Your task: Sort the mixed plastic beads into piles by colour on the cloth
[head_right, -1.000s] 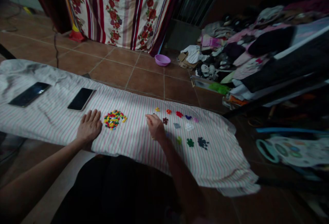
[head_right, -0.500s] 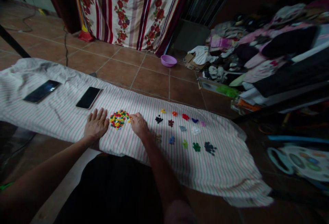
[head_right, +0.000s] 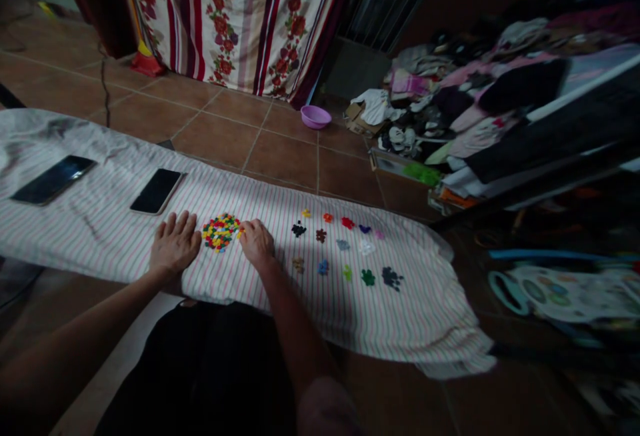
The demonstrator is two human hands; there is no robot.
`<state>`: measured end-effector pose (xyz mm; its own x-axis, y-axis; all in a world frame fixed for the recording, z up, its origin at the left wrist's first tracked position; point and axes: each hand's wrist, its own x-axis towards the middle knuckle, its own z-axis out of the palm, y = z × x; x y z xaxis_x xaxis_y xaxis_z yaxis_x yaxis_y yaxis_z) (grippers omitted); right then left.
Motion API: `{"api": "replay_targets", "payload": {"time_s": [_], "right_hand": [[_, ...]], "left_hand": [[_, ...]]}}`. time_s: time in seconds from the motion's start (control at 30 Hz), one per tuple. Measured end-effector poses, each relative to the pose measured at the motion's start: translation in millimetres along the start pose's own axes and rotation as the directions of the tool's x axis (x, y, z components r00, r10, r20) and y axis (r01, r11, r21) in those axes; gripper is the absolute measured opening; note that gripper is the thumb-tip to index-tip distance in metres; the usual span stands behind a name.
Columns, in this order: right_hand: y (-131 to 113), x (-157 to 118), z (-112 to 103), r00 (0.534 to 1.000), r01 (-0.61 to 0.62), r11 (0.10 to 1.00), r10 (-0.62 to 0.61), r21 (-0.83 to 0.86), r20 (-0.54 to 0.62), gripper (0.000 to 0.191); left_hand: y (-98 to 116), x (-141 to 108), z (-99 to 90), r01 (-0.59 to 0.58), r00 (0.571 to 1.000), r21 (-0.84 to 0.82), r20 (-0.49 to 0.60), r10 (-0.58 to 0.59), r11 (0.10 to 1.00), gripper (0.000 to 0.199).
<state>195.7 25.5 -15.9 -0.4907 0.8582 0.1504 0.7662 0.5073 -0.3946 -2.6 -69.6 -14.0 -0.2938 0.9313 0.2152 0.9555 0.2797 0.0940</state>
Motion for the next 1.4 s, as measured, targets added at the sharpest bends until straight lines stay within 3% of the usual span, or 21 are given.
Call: {"api": "replay_targets", "payload": {"time_s": [0.4,0.57,0.7,0.97,1.17,1.27,1.4], "right_hand": [[4.0,-10.9,12.3,0.952,0.125,0.965,-0.052,0.231,-0.301,0.009],[7.3,-9.9,18.7,0.93,0.098,0.95,0.019,0.296,-0.367,0.007],[12.0,-8.7,22.6,0.913,0.024,0.935,0.123,0.353,-0.388,0.01],[13.6,-9.2,18.7,0.924,-0.061,0.908,0.209,0.415,-0.32,0.017],[28.2,-6.4,2.6,0.91,-0.07,0.898,0.235,0.433,-0.341,0.025],[52.5,-4.8,-15.6,0.899,-0.108,0.911,0.26,0.398,-0.351,0.025],[91.0,-6.8,-44.2,0.848,-0.23,0.916,0.354,0.328,-0.395,0.023]], "left_hand": [[3.5,-1.3,-8.0,-0.006,1.0,-0.012,0.003,0.006,1.0,0.061],[4.1,-1.5,-10.2,-0.002,1.0,-0.021,0.017,0.002,1.0,0.061],[5.2,-1.3,-10.7,0.011,1.0,0.0,0.025,-0.011,1.0,0.061],[4.8,-1.2,-10.2,-0.001,1.0,-0.002,0.002,0.001,1.0,0.061],[5.8,-1.8,-11.7,-0.005,1.0,-0.014,0.0,0.005,1.0,0.06],[6.2,-1.7,-12.0,0.001,1.0,-0.019,0.004,-0.001,1.0,0.061],[5.8,-1.3,-9.5,0.01,1.0,-0.017,0.01,-0.01,1.0,0.061]]}}
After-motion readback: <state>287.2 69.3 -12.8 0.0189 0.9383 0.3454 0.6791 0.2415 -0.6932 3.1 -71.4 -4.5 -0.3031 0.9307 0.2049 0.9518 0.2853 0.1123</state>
